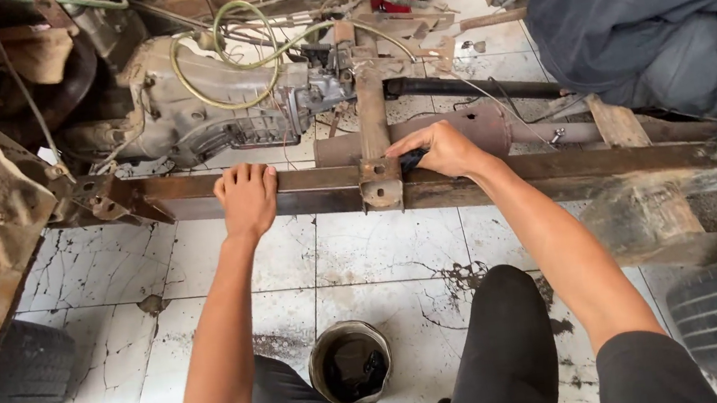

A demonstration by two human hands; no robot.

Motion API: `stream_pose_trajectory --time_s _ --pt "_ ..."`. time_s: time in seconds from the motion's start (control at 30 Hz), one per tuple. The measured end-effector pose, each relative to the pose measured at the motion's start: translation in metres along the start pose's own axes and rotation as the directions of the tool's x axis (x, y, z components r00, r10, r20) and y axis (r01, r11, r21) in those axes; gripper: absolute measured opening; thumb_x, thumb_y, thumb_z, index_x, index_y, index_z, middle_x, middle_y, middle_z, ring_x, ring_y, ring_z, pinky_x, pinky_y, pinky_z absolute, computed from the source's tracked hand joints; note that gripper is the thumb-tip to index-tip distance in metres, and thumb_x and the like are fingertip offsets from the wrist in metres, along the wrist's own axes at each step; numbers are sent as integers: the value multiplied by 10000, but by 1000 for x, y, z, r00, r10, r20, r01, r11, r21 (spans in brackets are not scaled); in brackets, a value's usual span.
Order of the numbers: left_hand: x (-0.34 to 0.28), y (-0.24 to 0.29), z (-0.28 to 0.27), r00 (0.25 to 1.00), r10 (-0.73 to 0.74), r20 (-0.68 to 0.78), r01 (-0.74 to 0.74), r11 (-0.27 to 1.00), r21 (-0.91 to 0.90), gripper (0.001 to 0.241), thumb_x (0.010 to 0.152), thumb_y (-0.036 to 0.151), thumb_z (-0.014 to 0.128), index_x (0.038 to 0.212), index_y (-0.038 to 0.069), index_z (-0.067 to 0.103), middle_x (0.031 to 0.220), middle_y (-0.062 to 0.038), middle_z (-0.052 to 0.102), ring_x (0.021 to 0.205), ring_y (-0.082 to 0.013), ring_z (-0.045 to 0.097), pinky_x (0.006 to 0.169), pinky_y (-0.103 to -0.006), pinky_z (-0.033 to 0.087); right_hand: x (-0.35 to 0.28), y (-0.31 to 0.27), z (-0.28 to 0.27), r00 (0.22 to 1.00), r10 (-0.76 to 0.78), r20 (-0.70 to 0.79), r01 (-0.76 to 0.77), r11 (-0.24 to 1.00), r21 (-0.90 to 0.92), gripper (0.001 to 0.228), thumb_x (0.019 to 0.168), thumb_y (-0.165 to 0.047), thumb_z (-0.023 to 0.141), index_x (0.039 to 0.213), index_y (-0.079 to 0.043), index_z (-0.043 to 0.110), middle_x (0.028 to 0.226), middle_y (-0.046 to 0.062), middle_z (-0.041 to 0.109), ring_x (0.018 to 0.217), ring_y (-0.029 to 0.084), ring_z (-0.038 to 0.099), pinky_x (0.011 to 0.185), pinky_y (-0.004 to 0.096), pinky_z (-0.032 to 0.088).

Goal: The person sits on the floor and wipes a metal vehicle chassis with a dark cloth, then uses a red-handled scraper to remove grime from a bracket on the chassis. The person repeatedly dips the cloth into a bucket of dark liquid and continues cleaning the same area.

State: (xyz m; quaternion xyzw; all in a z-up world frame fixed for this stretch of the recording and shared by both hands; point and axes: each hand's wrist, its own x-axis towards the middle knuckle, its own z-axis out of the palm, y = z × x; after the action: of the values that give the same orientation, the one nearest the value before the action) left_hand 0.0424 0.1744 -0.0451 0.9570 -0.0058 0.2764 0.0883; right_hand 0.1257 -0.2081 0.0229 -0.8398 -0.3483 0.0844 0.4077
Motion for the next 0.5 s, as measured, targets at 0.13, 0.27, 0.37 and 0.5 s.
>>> stream_pose_trajectory --time_s 0.13,0.27,0.37,0.5 --pt "-5 4 -7 997 -36 68 36 999 9 379 1092 400 445 1141 122 698 1200 -100 654 1227 -337 494 1066 -508 309 57 13 37 992 -67 108 59 996 73 594 689 184 555 1105 -151 815 1308 19 752 1281 169 672 1157 298 462" --pt "-1 2 -7 1000 -10 -17 9 999 -34 369 1098 394 463 1143 105 688 1181 -113 646 1207 -336 503 1044 -509 326 116 -12 65 861 -284 422 224 957 187 587 727 213 586 1132 -165 779 1419 -21 635 1357 171 583 1099 328 481" --pt "-1 -1 -12 1000 -23 4 23 998 -63 351 1084 396 486 1125 116 692 1157 -98 648 1199 -326 511 1040 -507 336 113 -8 58 841 -285 460 185 950 250 564 742 222 541 1128 -113 778 1423 -13 631 1413 200 490 1157 338 417" --pt "0 2 -18 1000 -15 8 16 998 -61 339 1086 398 501 1108 122 698 1153 -82 650 1190 -321 524 1042 -502 342 42 -11 16 951 -152 268 183 979 -94 658 625 261 449 1123 -32 765 1440 -3 667 1392 264 564 1168 388 369"
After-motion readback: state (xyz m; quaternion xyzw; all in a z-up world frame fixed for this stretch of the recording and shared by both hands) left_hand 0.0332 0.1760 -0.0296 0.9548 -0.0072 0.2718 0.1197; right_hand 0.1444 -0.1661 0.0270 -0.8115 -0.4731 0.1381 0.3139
